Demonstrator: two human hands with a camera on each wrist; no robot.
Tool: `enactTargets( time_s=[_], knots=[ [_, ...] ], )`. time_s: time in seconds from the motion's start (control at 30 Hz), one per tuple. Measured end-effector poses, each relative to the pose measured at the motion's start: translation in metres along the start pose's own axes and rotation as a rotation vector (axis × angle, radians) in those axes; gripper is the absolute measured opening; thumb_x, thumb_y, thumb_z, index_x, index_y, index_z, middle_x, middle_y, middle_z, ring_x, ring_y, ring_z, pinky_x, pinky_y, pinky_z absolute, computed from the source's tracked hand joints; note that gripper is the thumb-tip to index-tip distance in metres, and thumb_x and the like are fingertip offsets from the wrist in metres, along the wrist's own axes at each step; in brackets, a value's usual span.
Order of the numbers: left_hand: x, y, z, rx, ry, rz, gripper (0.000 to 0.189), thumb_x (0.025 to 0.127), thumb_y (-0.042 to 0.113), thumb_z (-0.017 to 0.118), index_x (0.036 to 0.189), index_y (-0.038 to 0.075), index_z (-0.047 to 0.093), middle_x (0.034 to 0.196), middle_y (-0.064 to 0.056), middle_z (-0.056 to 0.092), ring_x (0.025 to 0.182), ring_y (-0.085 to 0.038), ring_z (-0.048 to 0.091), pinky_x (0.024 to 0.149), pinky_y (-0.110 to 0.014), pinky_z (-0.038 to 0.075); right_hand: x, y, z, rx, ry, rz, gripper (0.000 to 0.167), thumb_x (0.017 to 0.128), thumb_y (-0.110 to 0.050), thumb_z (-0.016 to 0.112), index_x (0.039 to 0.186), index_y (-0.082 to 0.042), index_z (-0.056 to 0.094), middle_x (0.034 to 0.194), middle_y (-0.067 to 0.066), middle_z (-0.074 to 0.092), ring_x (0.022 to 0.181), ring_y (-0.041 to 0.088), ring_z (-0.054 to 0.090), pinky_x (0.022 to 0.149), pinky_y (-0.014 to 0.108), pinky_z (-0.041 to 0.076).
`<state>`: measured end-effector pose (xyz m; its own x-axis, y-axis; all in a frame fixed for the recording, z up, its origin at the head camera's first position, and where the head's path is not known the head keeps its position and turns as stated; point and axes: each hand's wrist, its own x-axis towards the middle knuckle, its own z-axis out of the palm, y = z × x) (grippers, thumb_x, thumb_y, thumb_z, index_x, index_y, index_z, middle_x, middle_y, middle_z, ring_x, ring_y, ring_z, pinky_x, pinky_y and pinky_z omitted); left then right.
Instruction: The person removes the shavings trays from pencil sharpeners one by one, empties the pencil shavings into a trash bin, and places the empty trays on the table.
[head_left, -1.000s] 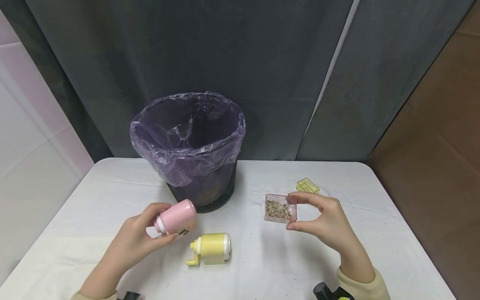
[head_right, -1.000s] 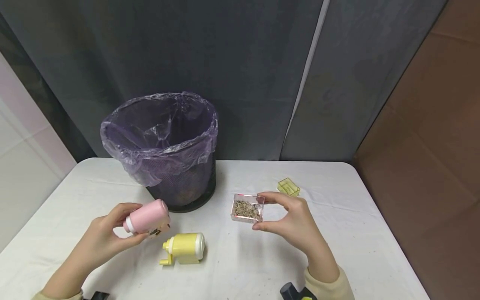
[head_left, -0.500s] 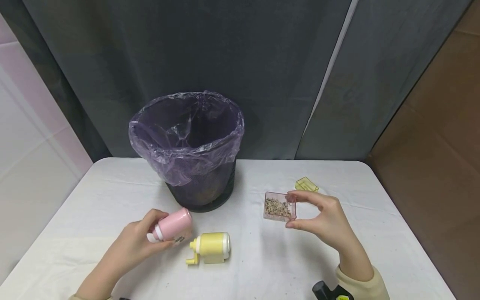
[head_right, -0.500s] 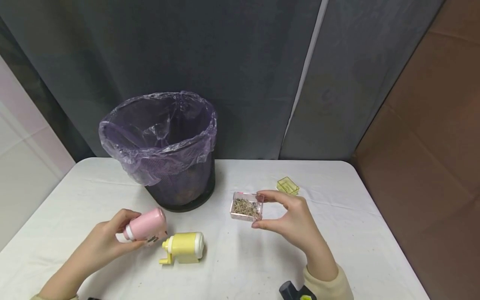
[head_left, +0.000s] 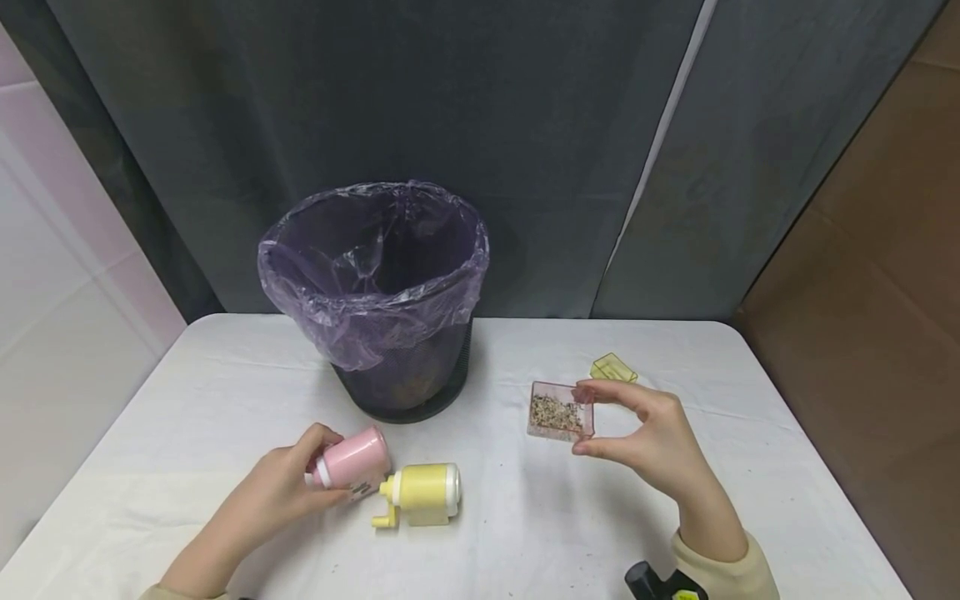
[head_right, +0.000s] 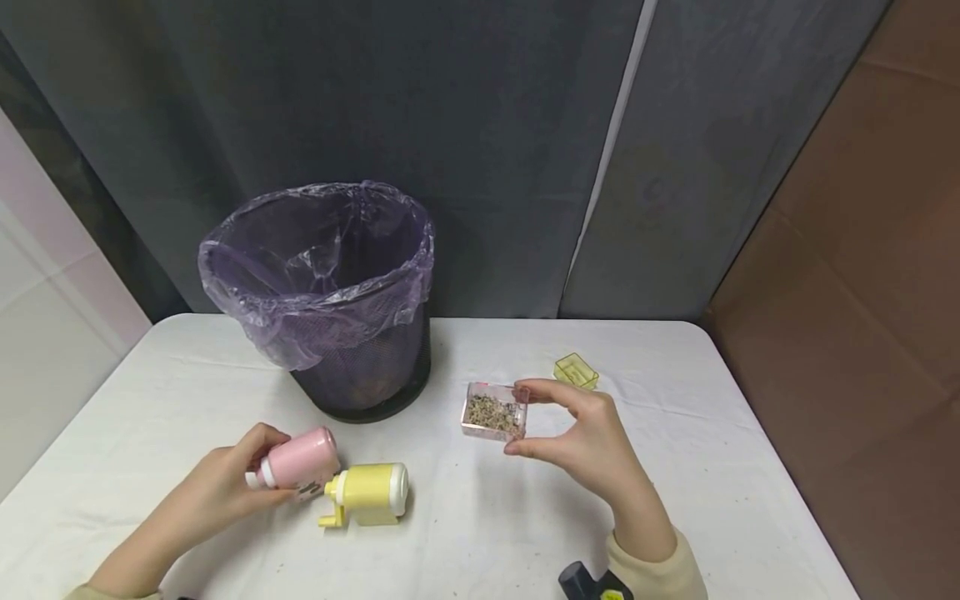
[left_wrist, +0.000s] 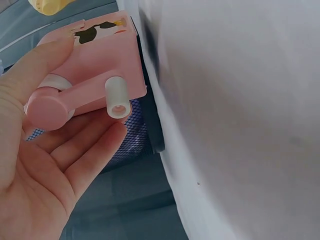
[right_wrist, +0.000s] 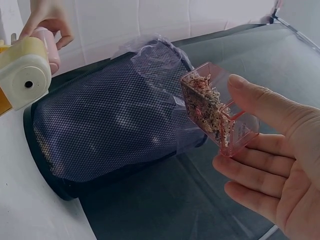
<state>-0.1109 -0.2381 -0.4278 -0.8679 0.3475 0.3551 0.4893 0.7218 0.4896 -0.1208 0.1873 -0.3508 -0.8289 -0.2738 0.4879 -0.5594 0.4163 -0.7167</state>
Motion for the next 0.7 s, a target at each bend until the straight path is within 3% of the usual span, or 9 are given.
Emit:
enactTargets(
  time_s=[0.23, 0.7],
  knots=[
    [-0.002, -0.0029, 0.0027, 0.002, -0.036, -0.037, 0.057, 0.06, 0.017, 0.09, 0.102, 0.018, 0.052, 0.082, 0.01, 0.064, 0.068, 0.001, 0.053, 0.057, -0.027, 0.047, 0.0002, -0.0016, -0.0005, 0.012, 0.001, -0.001, 0.06, 0.059, -0.006, 0.09, 0.114, -0.003, 0.067, 0.104, 0.001, 0.07, 0.101, 0.013, 0.063, 0.096, 0.019, 0.04],
    [-0.0044, -0.0032, 0.0045, -0.012, -0.048, -0.075, 0.059, 0.059, 0.018, 0.091, 0.102, 0.018, 0.05, 0.084, 0.008, 0.065, 0.069, 0.0, 0.055, 0.059, -0.028, 0.049, 0.0009, -0.0017, -0.0016, 0.026, 0.012, -0.024, 0.061, 0.057, -0.001, 0.089, 0.114, -0.002, 0.067, 0.102, 0.002, 0.071, 0.098, 0.013, 0.063, 0.096, 0.02, 0.04]
  ],
)
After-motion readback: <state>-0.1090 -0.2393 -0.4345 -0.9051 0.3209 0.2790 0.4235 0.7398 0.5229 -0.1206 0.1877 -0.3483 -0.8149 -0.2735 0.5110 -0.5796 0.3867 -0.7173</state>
